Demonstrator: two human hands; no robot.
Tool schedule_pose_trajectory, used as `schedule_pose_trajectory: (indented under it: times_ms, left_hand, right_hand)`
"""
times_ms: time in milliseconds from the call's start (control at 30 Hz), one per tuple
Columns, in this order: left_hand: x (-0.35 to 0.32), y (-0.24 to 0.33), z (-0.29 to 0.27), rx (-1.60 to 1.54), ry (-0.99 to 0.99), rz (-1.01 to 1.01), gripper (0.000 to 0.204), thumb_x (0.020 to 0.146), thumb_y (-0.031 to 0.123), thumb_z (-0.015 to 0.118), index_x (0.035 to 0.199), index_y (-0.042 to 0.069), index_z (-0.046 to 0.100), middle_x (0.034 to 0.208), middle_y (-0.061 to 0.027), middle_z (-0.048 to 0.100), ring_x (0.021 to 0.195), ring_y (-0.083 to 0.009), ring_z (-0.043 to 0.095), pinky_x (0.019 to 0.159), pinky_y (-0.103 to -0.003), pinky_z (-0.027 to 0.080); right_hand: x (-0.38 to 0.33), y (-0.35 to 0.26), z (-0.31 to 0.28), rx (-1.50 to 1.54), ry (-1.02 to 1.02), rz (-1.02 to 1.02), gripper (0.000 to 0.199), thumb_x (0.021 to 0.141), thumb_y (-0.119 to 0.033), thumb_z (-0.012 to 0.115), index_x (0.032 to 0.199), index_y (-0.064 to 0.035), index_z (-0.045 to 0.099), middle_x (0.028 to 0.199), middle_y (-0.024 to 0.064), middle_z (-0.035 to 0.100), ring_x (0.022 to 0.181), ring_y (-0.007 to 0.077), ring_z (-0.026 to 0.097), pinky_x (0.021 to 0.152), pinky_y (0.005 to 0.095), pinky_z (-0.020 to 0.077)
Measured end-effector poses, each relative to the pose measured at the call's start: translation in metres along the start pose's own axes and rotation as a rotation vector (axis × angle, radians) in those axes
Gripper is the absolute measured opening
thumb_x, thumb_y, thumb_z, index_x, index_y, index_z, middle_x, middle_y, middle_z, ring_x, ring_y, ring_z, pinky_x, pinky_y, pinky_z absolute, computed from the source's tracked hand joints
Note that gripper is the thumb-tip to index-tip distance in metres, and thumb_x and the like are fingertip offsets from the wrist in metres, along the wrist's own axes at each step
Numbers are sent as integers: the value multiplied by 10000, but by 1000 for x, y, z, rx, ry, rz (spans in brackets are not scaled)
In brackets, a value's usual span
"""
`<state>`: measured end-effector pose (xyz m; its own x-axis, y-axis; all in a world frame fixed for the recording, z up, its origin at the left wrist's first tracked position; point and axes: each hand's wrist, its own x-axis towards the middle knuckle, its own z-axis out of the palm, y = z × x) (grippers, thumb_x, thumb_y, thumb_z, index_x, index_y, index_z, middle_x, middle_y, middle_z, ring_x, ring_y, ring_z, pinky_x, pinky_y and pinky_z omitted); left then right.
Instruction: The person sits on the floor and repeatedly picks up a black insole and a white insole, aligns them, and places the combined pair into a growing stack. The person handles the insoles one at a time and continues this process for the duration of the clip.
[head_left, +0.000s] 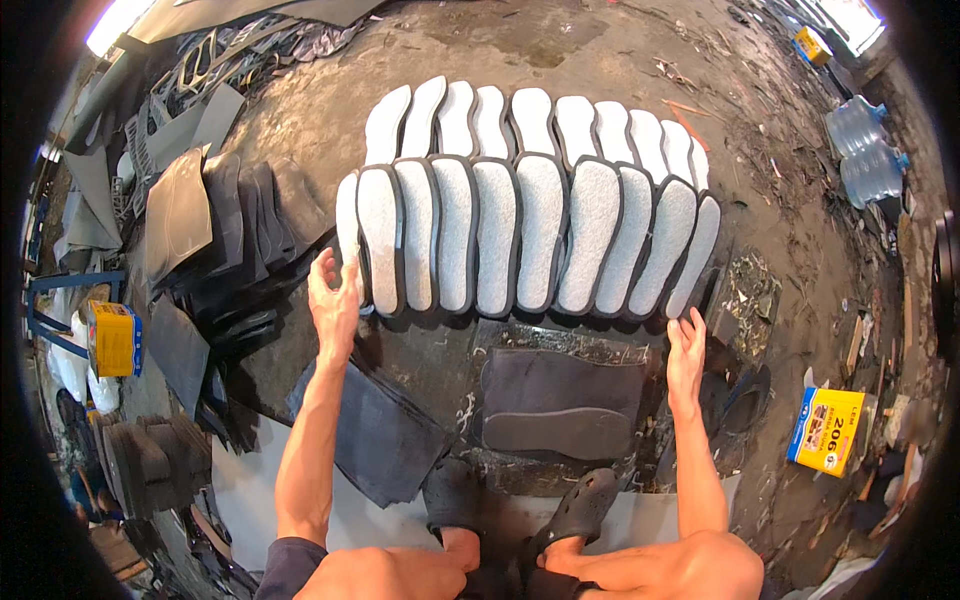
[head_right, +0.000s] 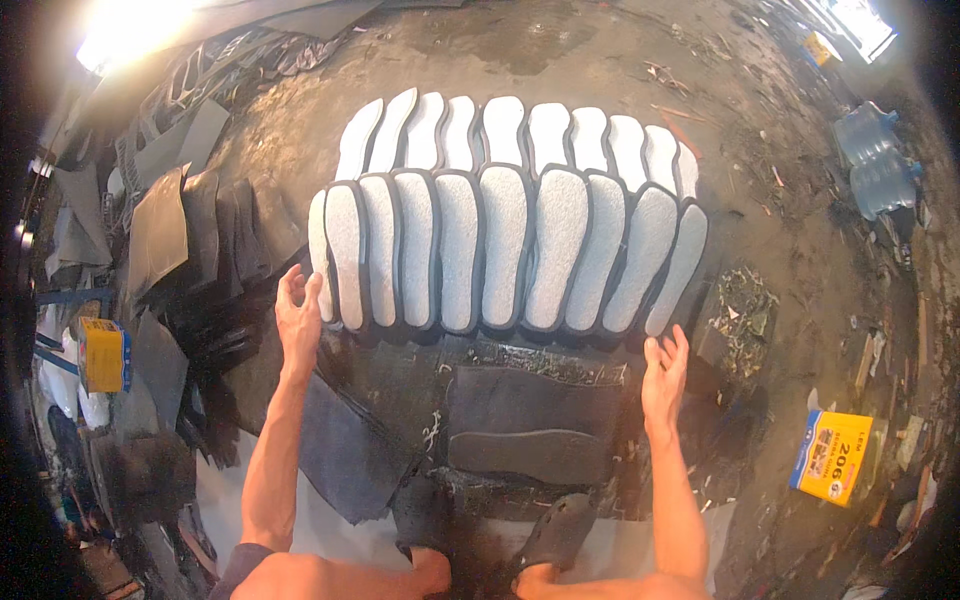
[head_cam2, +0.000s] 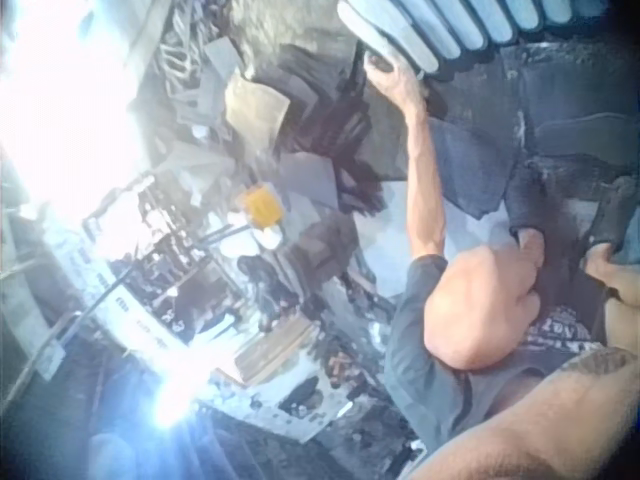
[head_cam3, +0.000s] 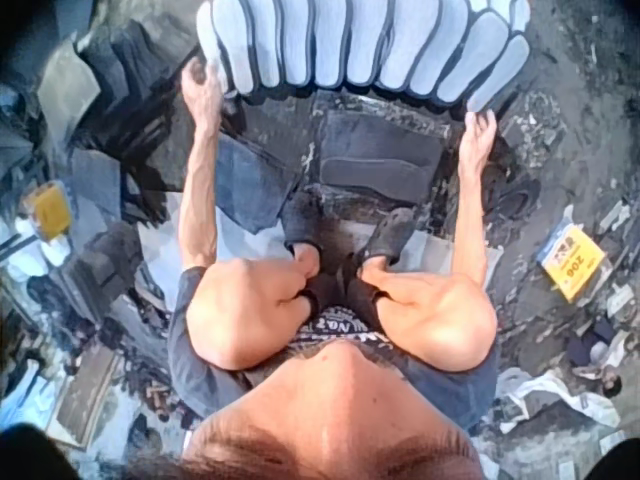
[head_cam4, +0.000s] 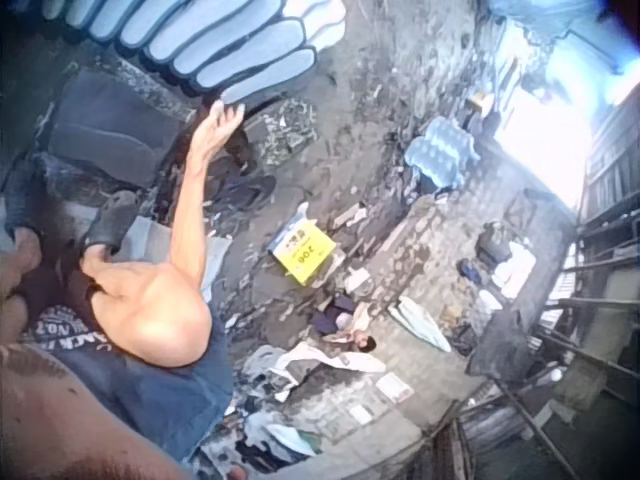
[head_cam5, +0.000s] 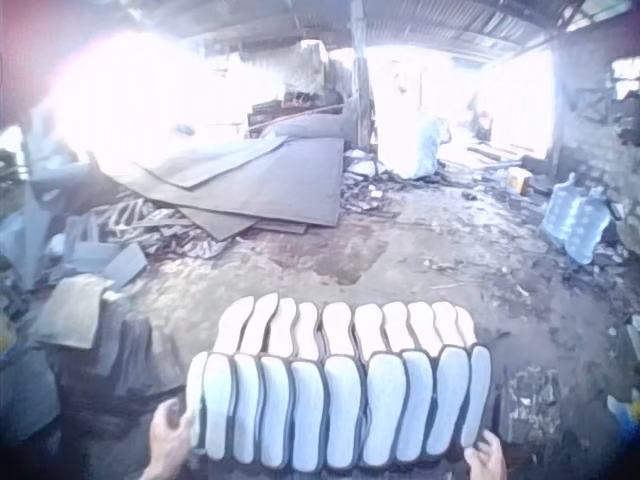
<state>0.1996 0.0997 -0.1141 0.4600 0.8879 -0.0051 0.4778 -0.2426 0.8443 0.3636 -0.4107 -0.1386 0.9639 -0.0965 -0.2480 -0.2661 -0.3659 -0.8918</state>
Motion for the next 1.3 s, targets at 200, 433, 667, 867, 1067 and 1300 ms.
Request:
schedule_pose_trajectory:
  times_ms: [200,433,667,867,1067,1300]
  left_hand:
    - [-94,4,1,80,-49,226,613,939,263,872,1452,26,634,1345,-151,666,1259,-294,614,1066,-431,495]
    - [60,35,32,190,142,479,797,929,467,863,1468,-65,613,1417,-254,673,1355,-414,591,1173,-515,450]
    - [185,110,101,671,-182,-32,1266,707,934,771,1433,-99,675,1472,-392,636,1468,-450,584,1220,-607,416]
    - [227,89,73,397,-386,-47,984,694,603,984,1184,-215,738,1187,-312,782,1063,-374,790,900,-472,633]
    - [205,105,107,622,-238,72,900,848,674,747,1250,-131,764,1303,-338,752,1276,-465,720,1051,-511,582]
    - [226,99,106,655,-265,71,963,893,754,666,1264,-129,763,1313,-347,745,1295,-463,709,1088,-527,549]
  right_hand:
    - [-97,-10,-31,-405,6,-346,493,1093,-250,691,1532,-59,574,1469,169,612,1332,340,608,1111,485,494]
    - [-127,-9,-80,-465,52,-394,393,1068,-149,698,1443,-48,634,1451,153,608,1229,312,652,1014,449,555]
    - [-149,10,-83,-357,27,-301,355,1049,-93,698,1392,-25,640,1435,167,594,1177,300,666,940,409,600]
    - [-151,-6,-68,-389,-68,-320,368,1029,-86,706,1388,-28,647,1468,179,566,1144,299,675,926,413,599]
    - [-148,-6,-74,-431,-86,-317,358,1077,-167,689,1408,-38,646,1480,166,566,1117,263,683,887,386,592]
    - [-147,-8,-74,-445,-134,-304,370,1061,-112,683,1419,-29,644,1488,179,547,1129,280,686,889,398,608]
